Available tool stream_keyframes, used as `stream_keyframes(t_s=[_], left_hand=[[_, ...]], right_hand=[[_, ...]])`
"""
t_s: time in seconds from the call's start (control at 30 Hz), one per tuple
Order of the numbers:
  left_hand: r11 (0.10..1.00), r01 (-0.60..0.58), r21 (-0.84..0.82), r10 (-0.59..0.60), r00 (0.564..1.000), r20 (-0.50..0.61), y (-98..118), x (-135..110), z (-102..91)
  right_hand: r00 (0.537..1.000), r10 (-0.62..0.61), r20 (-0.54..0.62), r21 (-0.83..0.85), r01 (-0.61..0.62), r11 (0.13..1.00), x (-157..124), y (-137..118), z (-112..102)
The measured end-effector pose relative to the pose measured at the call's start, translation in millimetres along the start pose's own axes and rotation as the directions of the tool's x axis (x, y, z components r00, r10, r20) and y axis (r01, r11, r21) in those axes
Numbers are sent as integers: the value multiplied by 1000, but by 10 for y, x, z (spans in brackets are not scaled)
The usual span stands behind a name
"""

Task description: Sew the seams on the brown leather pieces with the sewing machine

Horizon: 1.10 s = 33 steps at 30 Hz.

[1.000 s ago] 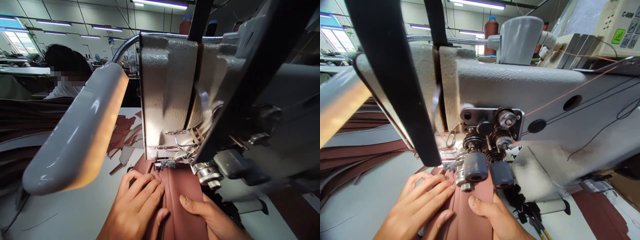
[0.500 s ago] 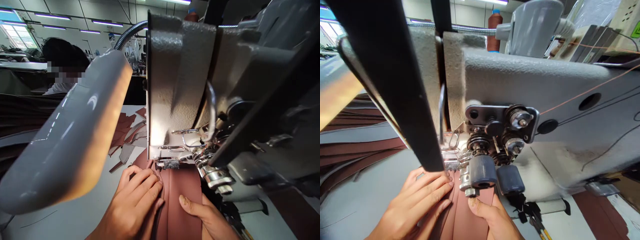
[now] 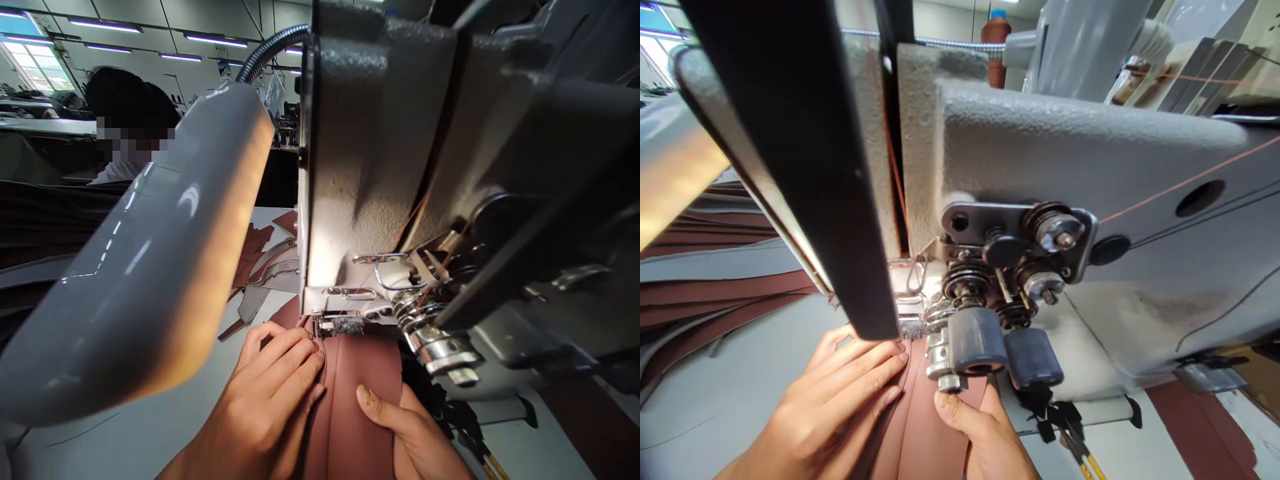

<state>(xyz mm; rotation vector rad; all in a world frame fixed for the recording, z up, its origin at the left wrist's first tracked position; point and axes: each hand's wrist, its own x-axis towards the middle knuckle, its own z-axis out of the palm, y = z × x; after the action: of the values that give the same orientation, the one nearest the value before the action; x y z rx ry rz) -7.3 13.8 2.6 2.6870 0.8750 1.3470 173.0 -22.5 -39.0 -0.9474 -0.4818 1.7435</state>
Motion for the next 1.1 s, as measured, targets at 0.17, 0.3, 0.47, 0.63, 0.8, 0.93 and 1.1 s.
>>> stream_keyframes(t_s=[0.17, 0.3, 0.47, 0.63, 0.8, 0.93, 1.1], left_hand=[[995, -71, 67, 61, 989, 138, -96, -52, -131], [969, -199, 146, 141, 931, 336, -201, -169, -269], [949, -227, 220, 142, 927, 346, -256, -329, -135], [959, -166, 228, 177, 984, -27, -266, -328, 217], [966, -163, 199, 206, 954, -220, -253, -207, 332], [969, -158, 192, 205, 944, -259, -205, -152, 299], [983, -85, 163, 124, 961, -248, -166, -101, 314]], right_hand=[[1000, -8, -15, 93, 9, 996, -15, 17, 91], [995, -10, -103, 60, 16, 998, -23, 74, 85], [991, -52, -125, -45, 47, 998, -49, 88, 87], [985, -84, -150, -153, 61, 986, -77, -32, 118], [959, -279, 52, -379, 277, 883, 8, -253, 110], [953, -268, 138, -392, 301, 869, 76, -387, 131], [991, -117, 71, -465, 137, 875, 53, -367, 115]])
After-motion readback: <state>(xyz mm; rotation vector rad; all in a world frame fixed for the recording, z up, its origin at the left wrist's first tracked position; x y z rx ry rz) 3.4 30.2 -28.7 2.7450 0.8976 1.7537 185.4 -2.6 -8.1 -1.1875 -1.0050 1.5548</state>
